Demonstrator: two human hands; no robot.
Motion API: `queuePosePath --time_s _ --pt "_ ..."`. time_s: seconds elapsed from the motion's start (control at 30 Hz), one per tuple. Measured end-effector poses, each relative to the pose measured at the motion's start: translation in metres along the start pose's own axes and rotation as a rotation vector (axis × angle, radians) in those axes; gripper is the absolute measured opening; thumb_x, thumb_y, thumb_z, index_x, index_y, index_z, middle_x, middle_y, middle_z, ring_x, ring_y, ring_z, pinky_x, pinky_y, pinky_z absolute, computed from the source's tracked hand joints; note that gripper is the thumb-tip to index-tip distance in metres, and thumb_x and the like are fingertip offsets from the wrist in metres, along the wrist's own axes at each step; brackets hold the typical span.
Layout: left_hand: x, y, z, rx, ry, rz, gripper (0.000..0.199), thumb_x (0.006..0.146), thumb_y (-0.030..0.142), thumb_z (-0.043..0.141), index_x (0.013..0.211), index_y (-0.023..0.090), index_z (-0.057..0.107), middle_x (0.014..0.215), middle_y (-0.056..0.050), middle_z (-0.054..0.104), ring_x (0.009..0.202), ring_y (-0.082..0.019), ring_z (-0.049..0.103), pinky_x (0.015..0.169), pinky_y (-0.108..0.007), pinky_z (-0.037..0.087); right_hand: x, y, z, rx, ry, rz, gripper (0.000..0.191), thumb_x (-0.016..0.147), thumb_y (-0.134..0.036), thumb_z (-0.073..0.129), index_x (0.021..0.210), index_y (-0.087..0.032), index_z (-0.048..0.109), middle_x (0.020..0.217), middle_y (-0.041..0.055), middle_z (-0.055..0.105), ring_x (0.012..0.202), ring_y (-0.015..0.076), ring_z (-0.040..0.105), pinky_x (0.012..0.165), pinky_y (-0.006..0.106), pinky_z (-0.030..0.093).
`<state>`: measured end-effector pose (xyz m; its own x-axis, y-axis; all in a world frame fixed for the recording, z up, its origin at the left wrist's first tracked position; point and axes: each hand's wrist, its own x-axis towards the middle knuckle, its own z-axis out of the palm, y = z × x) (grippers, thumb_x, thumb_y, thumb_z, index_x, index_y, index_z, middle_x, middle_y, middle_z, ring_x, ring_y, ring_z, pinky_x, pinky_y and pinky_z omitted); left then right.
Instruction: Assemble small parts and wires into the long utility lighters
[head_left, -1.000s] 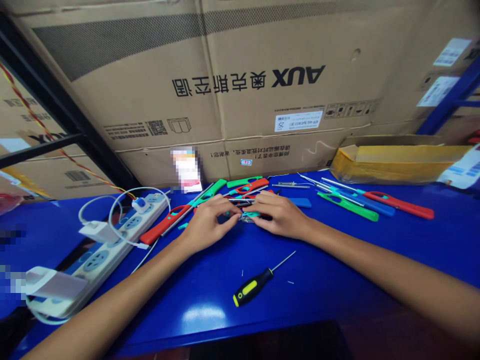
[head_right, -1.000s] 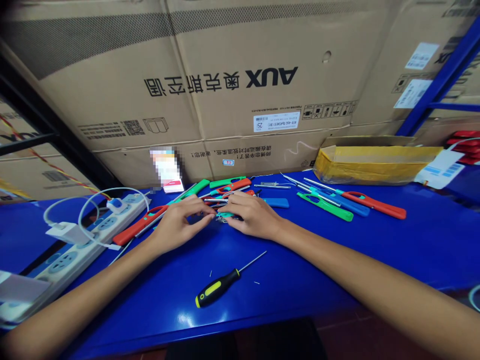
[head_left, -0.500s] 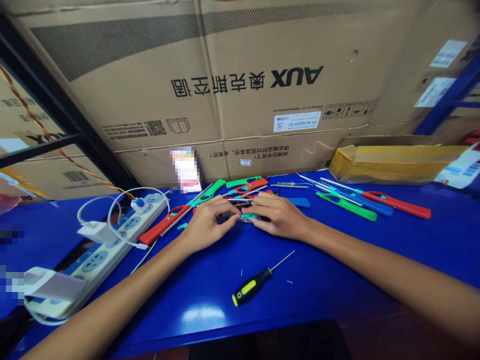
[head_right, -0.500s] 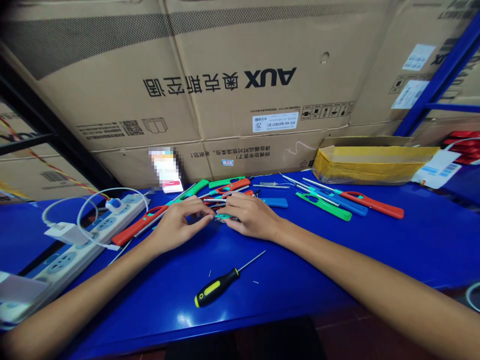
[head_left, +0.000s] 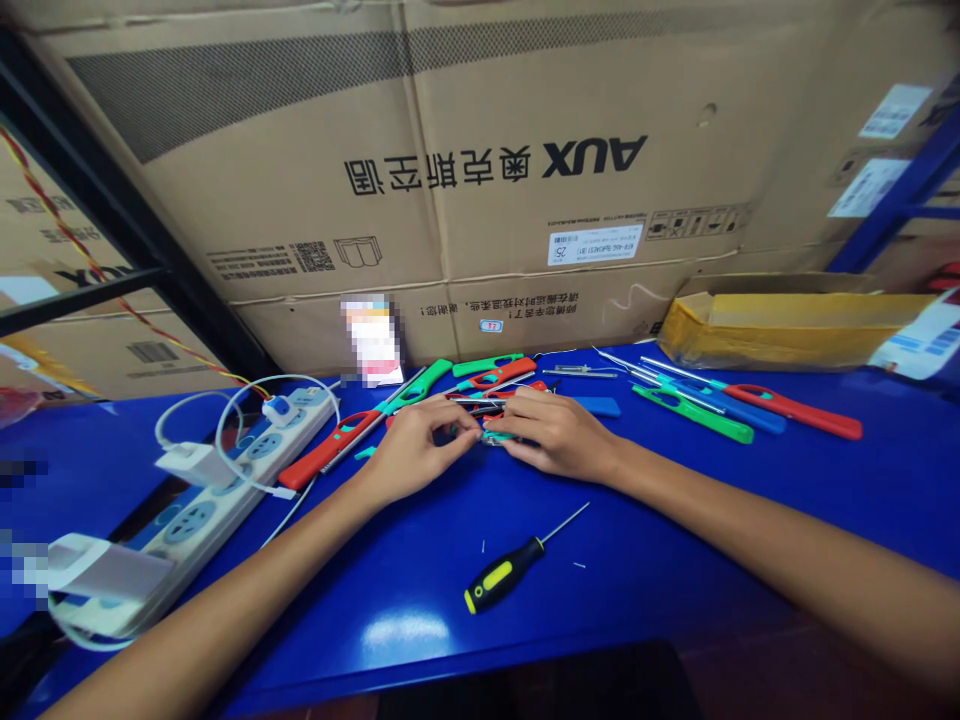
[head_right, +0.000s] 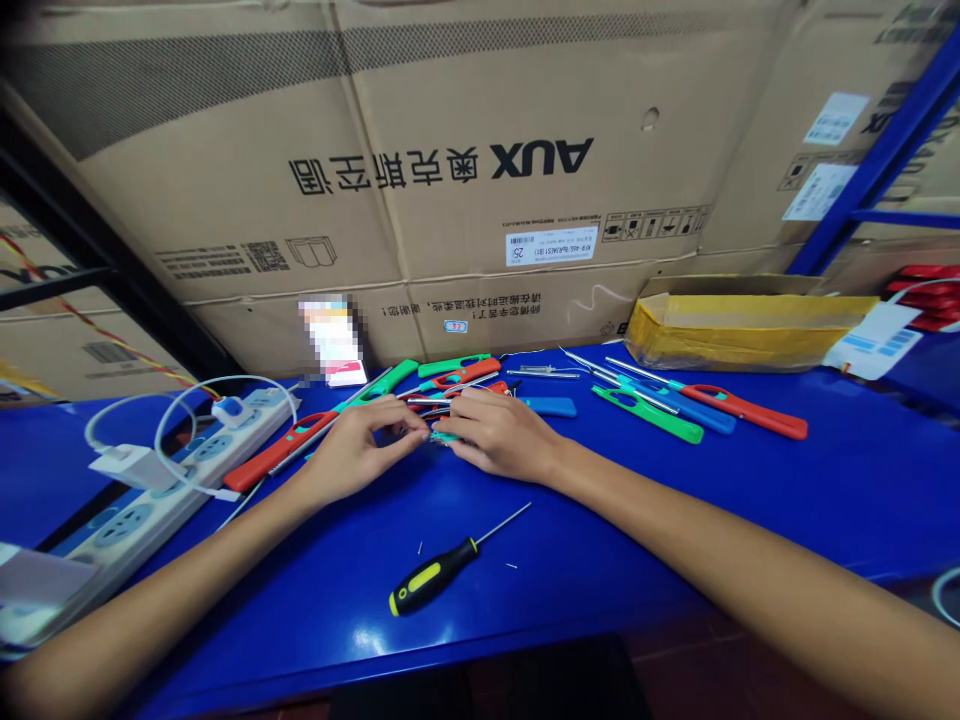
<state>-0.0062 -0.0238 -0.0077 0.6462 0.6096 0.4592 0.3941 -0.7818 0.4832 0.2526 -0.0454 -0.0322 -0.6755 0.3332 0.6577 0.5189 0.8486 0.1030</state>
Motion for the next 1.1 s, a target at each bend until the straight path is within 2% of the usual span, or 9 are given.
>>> queuePosePath --time_s 0.3,0.5,0.73,1.1 --pt "-0.0003 -0.0021 -0.0044 0.008 -0.05 0.043 0.017 0.101 0.028 0.065 0.091 0.021 0.076 0.082 -0.001 0.072 0.082 -0.019 0.063 0.078 -0.034 0.048 0.0004 -0.0013 0.0001 -0.003 -0.008 -0.014 0.02 0.106 -0.023 0.061 0.119 -0.018 0.076 0.102 0.0097 0.075 0.093 0.0237 0.068 0.081 0.04 0.061" --pt "-0.0008 -0.0024 -0.008 0.012 -0.087 0.076 0.019 0.104 0.03 0.063 0.096 0.021 0.077 0.09 -0.003 0.075 0.088 -0.02 0.063 0.085 -0.036 0.047 0.0 -0.001 -0.0006 0.028 0.002 -0.017 0.021 0.107 -0.023 0.06 0.121 -0.018 0.075 0.105 0.0104 0.076 0.096 0.0235 0.069 0.084 0.04 0.061" --pt "-0.001 -0.0055 -0.006 -0.007 -0.106 0.025 0.022 0.105 0.034 0.064 0.095 0.02 0.079 0.088 -0.004 0.074 0.086 -0.021 0.061 0.084 -0.036 0.047 0.0022 -0.0028 -0.002 0.004 0.004 -0.04 0.02 0.108 -0.021 0.059 0.117 -0.014 0.075 0.103 0.011 0.075 0.095 0.0229 0.068 0.084 0.039 0.061" --pt "-0.0001 -0.0093 -0.0018 -0.109 -0.098 -0.105 0.022 0.1 0.039 0.07 0.093 0.021 0.082 0.087 -0.003 0.078 0.084 -0.02 0.067 0.087 -0.036 0.051 0.0021 -0.0043 0.0 -0.047 -0.004 -0.028 0.02 0.11 -0.022 0.057 0.116 -0.016 0.075 0.098 0.0096 0.074 0.091 0.0219 0.066 0.08 0.037 0.059"
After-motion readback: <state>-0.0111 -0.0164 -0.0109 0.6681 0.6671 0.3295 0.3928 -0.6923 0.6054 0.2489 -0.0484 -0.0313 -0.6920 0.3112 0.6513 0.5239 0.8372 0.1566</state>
